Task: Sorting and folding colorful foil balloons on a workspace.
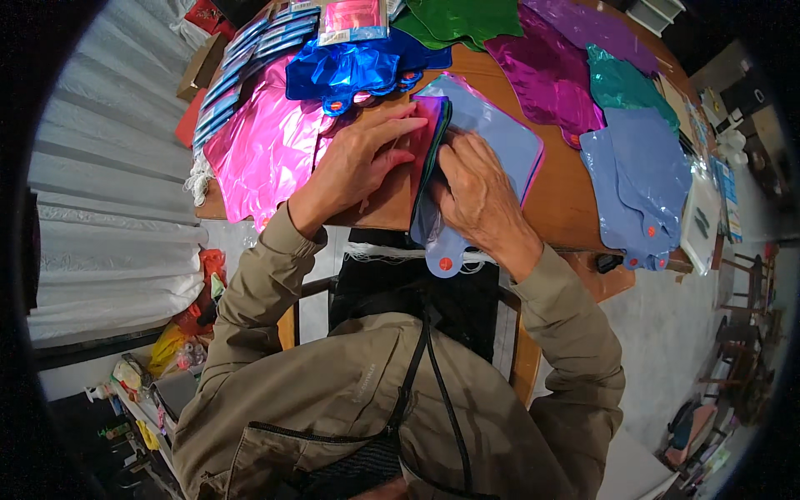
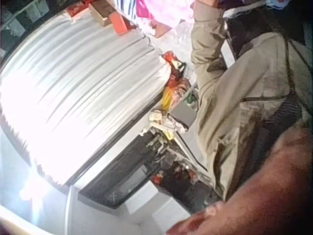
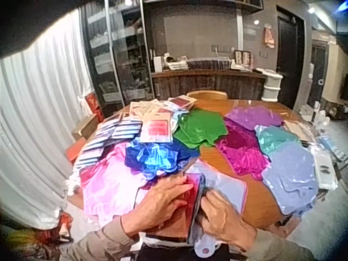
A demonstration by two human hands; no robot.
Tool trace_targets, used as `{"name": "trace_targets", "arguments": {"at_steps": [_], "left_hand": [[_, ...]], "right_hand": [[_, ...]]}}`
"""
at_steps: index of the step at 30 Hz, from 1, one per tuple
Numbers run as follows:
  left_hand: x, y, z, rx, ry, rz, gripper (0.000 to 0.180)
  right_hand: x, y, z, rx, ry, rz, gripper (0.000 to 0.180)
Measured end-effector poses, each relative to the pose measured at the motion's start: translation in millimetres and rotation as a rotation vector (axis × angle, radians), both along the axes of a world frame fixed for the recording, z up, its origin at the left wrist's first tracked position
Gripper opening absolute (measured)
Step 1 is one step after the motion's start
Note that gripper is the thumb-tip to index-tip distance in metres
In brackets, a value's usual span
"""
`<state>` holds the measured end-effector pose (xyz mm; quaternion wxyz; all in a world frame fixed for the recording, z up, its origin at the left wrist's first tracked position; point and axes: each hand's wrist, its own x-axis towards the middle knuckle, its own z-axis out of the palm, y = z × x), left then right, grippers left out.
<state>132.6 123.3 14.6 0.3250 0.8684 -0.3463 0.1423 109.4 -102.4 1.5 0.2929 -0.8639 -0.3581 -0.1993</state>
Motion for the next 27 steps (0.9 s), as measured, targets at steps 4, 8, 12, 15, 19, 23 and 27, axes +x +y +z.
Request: {"name": "trace_targets", "arguments": {"at_steps": [4, 8, 12, 15, 19, 23, 27], "left_hand": [[-2, -1, 2, -0.002, 0.064, 0.009, 0.047], [-2, -4, 8, 0.008, 0.13, -0.044, 0.046], [1, -3, 5, -0.022, 0.139, -0.082, 0.046], [5, -3, 2, -0.036, 0.109, -0.11, 0.044], [10, -4, -2, -0.048, 0.01, -0.155, 0.042], [10, -4, 0, 0.054, -0.036, -0.126, 0.041], [5, -4, 7, 0.131, -0.019, -0.075, 0.035]], "right_hand": [[0, -1, -1, -0.014, 0.056, -0.005, 0.038], [0, 0, -2, 0.016, -0.037, -0.027, 0.023], [1, 1, -4, 0.006, -0.019, -0.03, 0.023], [1, 2, -1, 0.02, -0.011, -0.011, 0.023], [-2, 2, 7, 0.068, -0.004, 0.047, 0.023], [-7, -11, 14, -0.119, -0.04, 0.113, 0.023], [-39, -15, 34, -0.38, 0.052, 0.076, 0.03]]}}
